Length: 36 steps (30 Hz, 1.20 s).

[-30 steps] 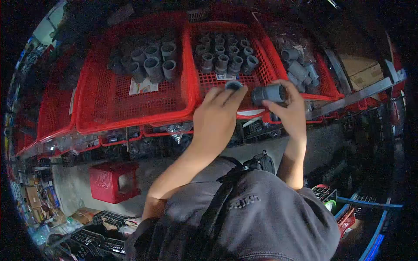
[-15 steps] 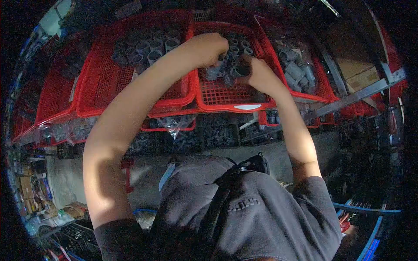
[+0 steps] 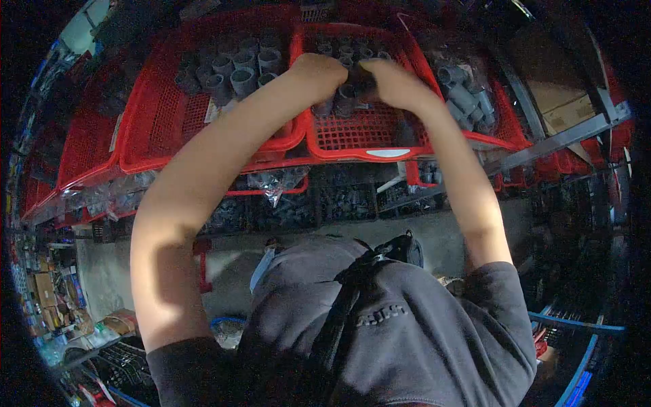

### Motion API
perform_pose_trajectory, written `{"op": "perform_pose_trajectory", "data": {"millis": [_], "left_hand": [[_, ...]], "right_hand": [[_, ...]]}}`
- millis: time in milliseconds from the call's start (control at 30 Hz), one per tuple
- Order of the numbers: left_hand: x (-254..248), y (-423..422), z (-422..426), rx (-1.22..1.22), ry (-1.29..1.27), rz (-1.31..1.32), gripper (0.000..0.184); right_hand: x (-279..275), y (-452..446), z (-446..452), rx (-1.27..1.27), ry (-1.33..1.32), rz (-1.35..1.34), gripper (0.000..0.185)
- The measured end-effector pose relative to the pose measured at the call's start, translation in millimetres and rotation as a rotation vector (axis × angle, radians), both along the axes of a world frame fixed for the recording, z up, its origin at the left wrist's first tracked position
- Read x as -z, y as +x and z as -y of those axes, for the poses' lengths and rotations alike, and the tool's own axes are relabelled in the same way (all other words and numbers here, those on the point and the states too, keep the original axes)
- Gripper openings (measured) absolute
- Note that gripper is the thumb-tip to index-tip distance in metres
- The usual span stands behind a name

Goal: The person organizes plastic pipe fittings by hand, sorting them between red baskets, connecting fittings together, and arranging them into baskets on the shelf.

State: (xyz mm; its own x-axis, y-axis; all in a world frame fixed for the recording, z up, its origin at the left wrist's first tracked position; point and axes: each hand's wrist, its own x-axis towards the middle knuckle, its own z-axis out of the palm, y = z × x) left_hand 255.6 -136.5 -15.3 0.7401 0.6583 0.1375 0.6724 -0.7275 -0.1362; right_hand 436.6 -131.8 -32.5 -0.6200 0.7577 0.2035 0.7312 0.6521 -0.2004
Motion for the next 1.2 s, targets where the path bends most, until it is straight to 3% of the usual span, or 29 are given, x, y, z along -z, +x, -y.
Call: {"op": "perform_pose_trajectory", "data": {"millis": [100, 167, 200, 233, 267, 300, 367, 433, 500, 533, 633, 700, 767, 833, 900, 967, 1033, 1133, 1200], "left_hand": [[-14.1, -1.4, 8.7, 0.014, 0.093, -0.002, 0.015], [-27.4, 3.1, 18.8, 0.030, 0.020, 0.004, 0.014], [-30.7, 7.6, 25.0, 0.045, -0.053, 0.009, 0.016], [-28.8, 13.5, 30.8, 0.052, -0.054, 0.010, 0.016], [-23.7, 20.1, 35.6, 0.137, -0.254, 0.057, 0.021], [-18.1, 26.9, 39.7, 0.222, -0.457, 0.100, 0.027], [1.8, 43.6, 44.9, 0.362, -0.778, 0.057, 0.042], [3.8, 50.6, 53.6, 0.355, -0.812, -0.043, 0.047], [2.8, 53.7, 61.0, 0.348, -0.840, -0.146, 0.051], [3.3, 54.0, 62.6, 0.322, -0.823, -0.134, 0.052], [-5.2, 47.8, 87.4, 0.180, -0.750, -0.092, 0.051], [-16.3, 41.0, 115.3, 0.118, -0.506, -0.020, 0.054], [-19.6, 38.0, 136.9, 0.125, -0.393, 0.042, 0.061], [-13.1, 30.5, 148.0, 0.158, -0.335, 0.137, 0.058], [-3.7, 20.6, 150.8, 0.279, -0.291, 0.292, 0.054], [1.6, 11.6, 152.9, 0.317, -0.345, 0.416, 0.050], [-1.0, 3.2, 153.2, 0.371, -0.393, 0.537, 0.046], [-19.2, -6.7, 161.7, 0.373, -0.722, 0.536, 0.029], [-18.6, -8.7, 171.3, 0.592, -0.934, 0.753, 0.021]], "right_hand": [[-44.5, 14.3, 28.7, 0.130, -0.037, -0.045, 0.038], [-50.4, 23.7, 39.8, 0.219, -0.127, 0.306, 0.037], [-46.3, 22.6, 46.1, 0.226, -0.130, 0.306, 0.037], [-38.3, 19.4, 51.5, 0.321, -0.235, 0.494, 0.036], [-30.3, 16.3, 55.3, 0.414, -0.340, 0.680, 0.036], [-22.8, 13.6, 59.3, 0.418, -0.343, 0.678, 0.036], [-5.2, 12.9, 64.0, 0.380, -0.338, 0.483, 0.036], [21.1, 31.9, 48.6, 0.284, -0.353, 0.517, 0.030], [29.2, 45.2, 46.9, 0.027, -0.103, 0.112, 0.025], [18.7, 40.6, 52.5, 0.035, -0.100, 0.111, 0.025], [-39.9, 22.8, 80.6, 0.123, -0.151, 0.121, 0.035], [-60.6, 36.8, 96.7, 0.223, 0.369, -0.277, 0.035], [-68.2, 71.4, 110.6, 0.523, 0.581, -0.449, 0.037], [-59.2, 103.3, 124.5, 0.790, 0.616, -0.894, 0.034], [-36.6, 149.1, 128.7, 0.894, 0.872, -0.690, 0.042], [-24.8, 155.9, 133.5, 0.972, 0.970, -0.443, 0.036], [-8.9, 161.9, 125.8, 0.947, 0.866, -0.426, 0.034], [0.4, 172.8, 120.9, 0.909, 0.755, -0.398, 0.030], [4.8, 178.8, 112.8, 0.844, 0.696, -0.525, 0.031]]}}
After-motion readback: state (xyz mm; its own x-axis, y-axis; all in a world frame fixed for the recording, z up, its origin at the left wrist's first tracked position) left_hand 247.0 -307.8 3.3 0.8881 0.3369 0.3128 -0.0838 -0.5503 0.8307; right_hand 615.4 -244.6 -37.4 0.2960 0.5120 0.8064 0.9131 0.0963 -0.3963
